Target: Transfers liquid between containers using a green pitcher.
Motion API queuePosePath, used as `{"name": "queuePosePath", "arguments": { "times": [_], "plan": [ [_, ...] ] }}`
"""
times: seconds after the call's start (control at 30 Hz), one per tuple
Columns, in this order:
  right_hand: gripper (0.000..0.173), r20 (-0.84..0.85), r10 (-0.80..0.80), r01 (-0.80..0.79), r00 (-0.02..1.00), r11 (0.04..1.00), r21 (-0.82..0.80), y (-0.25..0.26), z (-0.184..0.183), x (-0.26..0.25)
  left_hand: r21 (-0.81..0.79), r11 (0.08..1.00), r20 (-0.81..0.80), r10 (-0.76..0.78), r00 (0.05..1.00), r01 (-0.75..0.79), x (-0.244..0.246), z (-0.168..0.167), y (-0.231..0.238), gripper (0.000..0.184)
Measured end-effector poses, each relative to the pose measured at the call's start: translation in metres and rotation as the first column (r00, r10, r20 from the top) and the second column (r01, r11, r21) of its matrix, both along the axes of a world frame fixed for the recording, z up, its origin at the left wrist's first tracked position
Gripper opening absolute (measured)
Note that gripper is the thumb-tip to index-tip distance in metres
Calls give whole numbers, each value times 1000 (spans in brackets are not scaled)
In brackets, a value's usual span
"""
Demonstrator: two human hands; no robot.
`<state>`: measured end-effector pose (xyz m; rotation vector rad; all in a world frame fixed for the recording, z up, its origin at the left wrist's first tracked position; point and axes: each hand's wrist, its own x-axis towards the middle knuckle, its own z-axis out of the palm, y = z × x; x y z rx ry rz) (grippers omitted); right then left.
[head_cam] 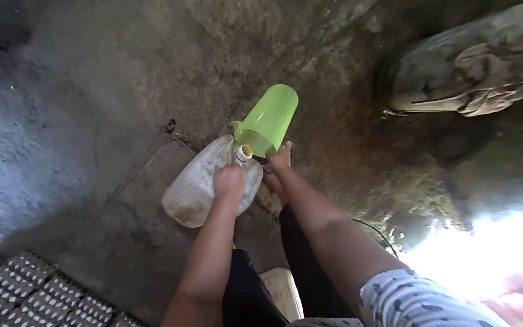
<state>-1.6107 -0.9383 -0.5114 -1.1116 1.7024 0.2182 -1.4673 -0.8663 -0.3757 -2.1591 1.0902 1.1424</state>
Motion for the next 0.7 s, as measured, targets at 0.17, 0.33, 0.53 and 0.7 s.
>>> {"name": "queuePosePath", "arguments": {
  "times": [0.17,0.33,0.53,0.7],
  "plan": [
    [56,-2,-5,5,1000,1000,6,-2,-2,-2,19,1000,3,-20,1000,20,-5,-2,-8,20],
    [54,0,3,-3,1000,1000,-14,-1,-5,-4,5,1000,-8,-25,1000,26,-7,-6,-12,20],
    [58,-1,-53,53,999,999,4,1,-11,-6,41,999,-21,-26,999,27,-9,-8,-19,21],
    [60,-3,-62,62,998,997,44,-2,-21,-12,51,998,-25,-34,999,35,-10,-10,-21,22]
  ]
}}
